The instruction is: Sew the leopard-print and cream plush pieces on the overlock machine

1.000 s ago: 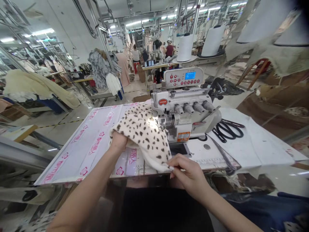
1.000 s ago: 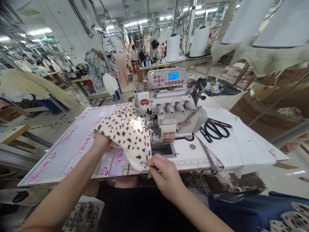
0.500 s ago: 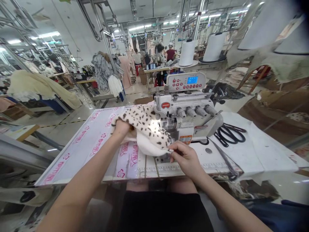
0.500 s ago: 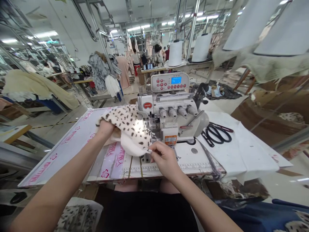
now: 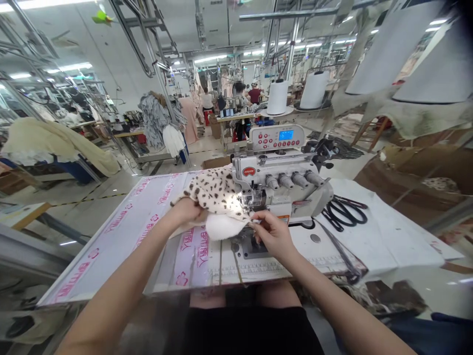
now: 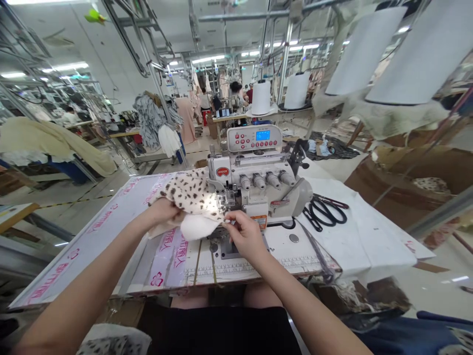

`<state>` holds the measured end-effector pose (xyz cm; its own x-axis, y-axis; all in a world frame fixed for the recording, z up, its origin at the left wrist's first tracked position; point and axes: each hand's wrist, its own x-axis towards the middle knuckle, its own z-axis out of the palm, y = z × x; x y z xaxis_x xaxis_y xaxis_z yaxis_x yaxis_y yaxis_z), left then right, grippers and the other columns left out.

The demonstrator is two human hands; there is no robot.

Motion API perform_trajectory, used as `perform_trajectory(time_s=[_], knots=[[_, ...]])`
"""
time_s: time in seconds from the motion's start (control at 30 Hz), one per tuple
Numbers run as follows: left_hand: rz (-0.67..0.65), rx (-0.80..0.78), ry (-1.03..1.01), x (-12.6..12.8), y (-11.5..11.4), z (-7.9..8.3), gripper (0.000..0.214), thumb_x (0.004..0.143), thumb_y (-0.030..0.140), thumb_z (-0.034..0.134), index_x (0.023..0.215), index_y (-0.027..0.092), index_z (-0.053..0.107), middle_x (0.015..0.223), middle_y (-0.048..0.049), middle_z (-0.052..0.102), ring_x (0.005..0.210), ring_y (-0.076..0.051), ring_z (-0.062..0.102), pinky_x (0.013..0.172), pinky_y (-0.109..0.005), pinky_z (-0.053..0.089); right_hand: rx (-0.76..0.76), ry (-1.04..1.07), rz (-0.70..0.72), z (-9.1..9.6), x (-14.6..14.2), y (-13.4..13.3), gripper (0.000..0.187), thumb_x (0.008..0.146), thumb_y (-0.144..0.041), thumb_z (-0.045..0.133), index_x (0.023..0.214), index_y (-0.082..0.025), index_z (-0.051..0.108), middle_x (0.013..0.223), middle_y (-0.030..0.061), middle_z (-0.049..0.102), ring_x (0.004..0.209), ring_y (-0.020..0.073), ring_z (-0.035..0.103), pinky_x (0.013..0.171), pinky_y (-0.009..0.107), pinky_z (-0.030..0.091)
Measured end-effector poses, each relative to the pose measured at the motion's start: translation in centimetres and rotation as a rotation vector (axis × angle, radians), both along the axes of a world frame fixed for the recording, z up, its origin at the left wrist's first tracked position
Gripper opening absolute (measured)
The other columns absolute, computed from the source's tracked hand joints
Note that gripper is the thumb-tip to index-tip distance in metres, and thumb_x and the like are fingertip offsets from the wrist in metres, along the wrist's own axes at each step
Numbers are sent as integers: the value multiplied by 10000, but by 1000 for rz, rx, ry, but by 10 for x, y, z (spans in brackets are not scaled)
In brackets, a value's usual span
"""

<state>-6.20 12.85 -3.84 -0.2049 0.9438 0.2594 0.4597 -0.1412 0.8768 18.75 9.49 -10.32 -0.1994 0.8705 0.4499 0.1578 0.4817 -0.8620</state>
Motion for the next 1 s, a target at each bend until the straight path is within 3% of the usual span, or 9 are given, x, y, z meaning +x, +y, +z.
perform_trajectory(time_s=[0.07,0.13,0.2,0.23,0.33,0.43,0.57,0.8,1.0], knots=[[-62,-33,118,13,-36,4,228,535,219,701,419,179,509,402,-2,452,363,-118,369,393,-219,342,35,-5,4,0,1,-1,56,813,-227,509,800,-191,549,730,-1,552,427,74,504,448,214,414],[-177,24,312,36,-67,7,231,661,277,637,485,177,525,456,-10,473,397,-122,391,396,-220,335,62,-1,28,-1,3,-1,63,809,-196,503,793,-186,563,770,11,555,460,80,529,471,220,437],[-316,235,502,62,-85,5,98,744,268,570,723,175,590,712,-56,571,653,-176,526,577,-269,447,82,5,55,-1,4,-2,83,807,-168,498,823,-186,576,817,27,569,544,102,564,523,231,468],[-373,339,560,73,-87,2,129,764,240,544,868,175,586,859,-81,575,804,-202,533,699,-310,462,95,7,61,-1,4,-3,97,805,-159,499,846,-189,581,851,36,576,592,111,573,554,238,479],[-443,466,601,91,-77,-12,351,771,133,484,1121,169,478,1068,-110,508,1014,-226,462,886,-373,405,121,1,54,-1,6,-5,171,796,-148,523,953,-199,568,992,57,563,664,114,564,609,247,485],[-441,443,606,91,-62,-22,312,771,68,428,1063,157,492,1003,-97,506,970,-205,464,847,-348,420,119,-14,35,1,8,-6,264,783,-139,548,1038,-203,527,1073,71,522,630,93,551,598,242,481],[-441,483,602,84,-56,-25,218,791,61,421,969,141,518,927,-80,510,917,-181,464,811,-319,422,190,-83,36,2,11,-5,242,800,-137,533,1033,-199,530,1093,82,512,632,94,550,620,258,488],[-452,488,618,83,-55,-26,177,820,83,419,929,144,544,919,-78,521,904,-176,471,797,-325,428,412,-218,33,2,12,0,182,839,-98,458,956,-186,567,1032,84,574,962,167,550,790,289,477],[-551,465,662,73,-53,-21,198,841,102,434,978,155,567,1014,-69,560,984,-164,491,874,-329,437,552,-410,-30,7,14,0,177,853,-104,420,898,-172,576,923,61,626,810,141,599,675,233,481]])
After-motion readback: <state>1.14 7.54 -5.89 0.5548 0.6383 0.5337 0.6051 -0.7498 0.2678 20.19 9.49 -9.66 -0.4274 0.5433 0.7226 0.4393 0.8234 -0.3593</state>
